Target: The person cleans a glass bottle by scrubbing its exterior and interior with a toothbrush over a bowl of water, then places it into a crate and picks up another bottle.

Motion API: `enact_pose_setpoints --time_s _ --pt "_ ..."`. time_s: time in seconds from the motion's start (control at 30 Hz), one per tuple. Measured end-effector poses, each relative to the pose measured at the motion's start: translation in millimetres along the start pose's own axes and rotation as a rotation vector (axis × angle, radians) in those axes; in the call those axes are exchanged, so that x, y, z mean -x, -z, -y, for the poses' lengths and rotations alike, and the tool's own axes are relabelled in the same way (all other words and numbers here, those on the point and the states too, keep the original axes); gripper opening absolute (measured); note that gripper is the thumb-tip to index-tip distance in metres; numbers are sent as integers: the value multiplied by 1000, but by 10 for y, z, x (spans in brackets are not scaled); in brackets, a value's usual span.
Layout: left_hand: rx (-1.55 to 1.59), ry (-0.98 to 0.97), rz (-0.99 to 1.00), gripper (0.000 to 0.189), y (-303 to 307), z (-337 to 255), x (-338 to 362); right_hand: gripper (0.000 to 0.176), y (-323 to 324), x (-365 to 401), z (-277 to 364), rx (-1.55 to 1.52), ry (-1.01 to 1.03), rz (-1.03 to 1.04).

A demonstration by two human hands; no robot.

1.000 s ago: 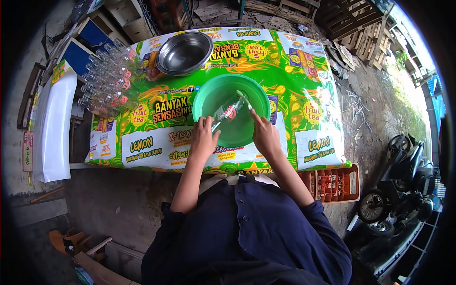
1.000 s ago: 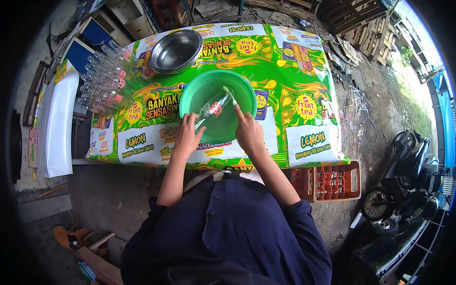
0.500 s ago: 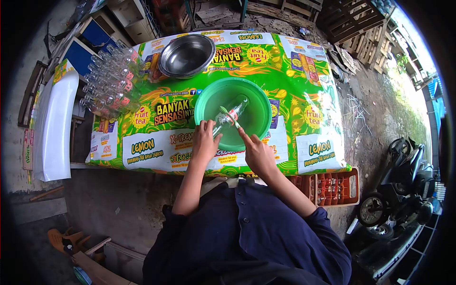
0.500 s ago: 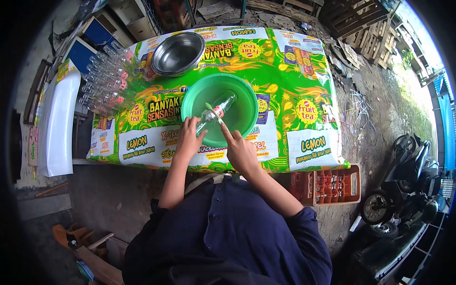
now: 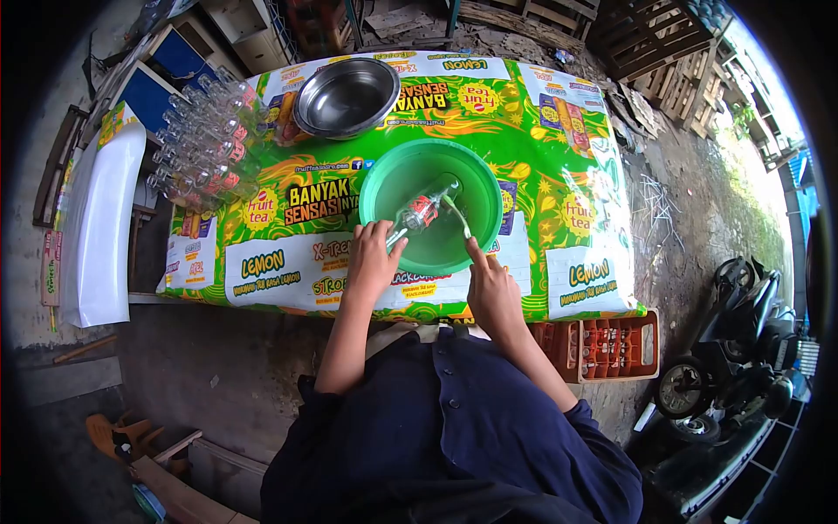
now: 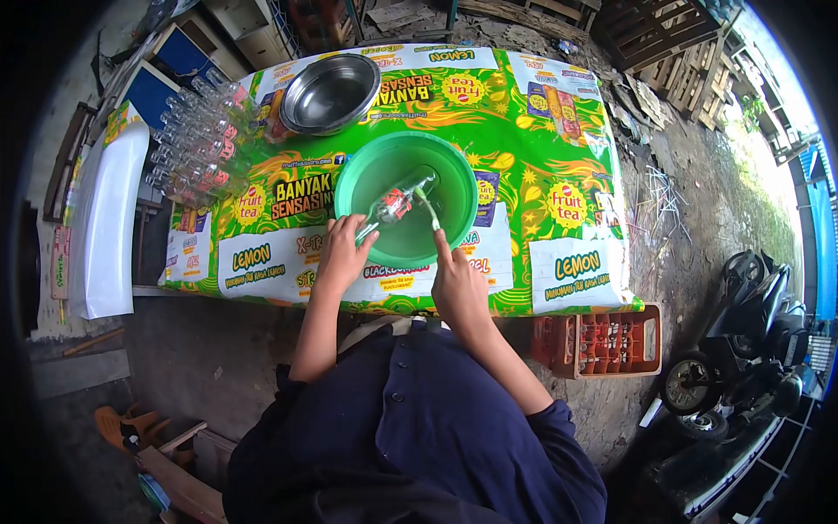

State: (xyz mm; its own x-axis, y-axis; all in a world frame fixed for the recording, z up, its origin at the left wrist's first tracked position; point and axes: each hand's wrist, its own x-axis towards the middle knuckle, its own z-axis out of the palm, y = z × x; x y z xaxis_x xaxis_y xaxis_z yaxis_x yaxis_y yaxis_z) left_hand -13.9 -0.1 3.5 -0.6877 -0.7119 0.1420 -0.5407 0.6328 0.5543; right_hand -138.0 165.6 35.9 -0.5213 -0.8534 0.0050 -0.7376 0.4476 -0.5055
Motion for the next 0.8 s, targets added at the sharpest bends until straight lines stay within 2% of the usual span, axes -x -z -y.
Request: enact_pose_setpoints --time_s 0.03,0.1,0.23,0.3,0.43,0.5,0.57,0.63,0.73,0.77,0.8 --pt "0 3 7 28 2 0 7 42 64 -3 115 -67 4 54" --pt "5 -2 9 29 -8 0 7 43 -47 -37 165 1 45 98" --pt "15 9 4 30 -12 -12 9 43 -208 -455 -195 83 -86 -46" --pt "12 21 17 30 -9 -16 21 43 -201 -481 -221 65 -77 -47" --pt "10 19 7 30 -28 16 3 45 -132 -49 106 39 77 98" --pt "8 26 8 30 -16 20 -2 44 -107 -114 23 19 53 74" --pt "3 42 36 30 19 -11 -13 54 -217 -355 -232 89 4 -6" --pt "-32 14 10 31 -9 20 -1 53 -210 -543 -300 110 -41 -62" --pt "-120 -13 -67 31 -3 36 -13 55 -214 -324 -60 57 35 6" --pt "-152 -17 -95 31 -6 35 -13 48 -168 -184 90 32 45 54" --pt "-158 -7 -85 31 1 44 -16 48 -179 -99 119 23 60 65"
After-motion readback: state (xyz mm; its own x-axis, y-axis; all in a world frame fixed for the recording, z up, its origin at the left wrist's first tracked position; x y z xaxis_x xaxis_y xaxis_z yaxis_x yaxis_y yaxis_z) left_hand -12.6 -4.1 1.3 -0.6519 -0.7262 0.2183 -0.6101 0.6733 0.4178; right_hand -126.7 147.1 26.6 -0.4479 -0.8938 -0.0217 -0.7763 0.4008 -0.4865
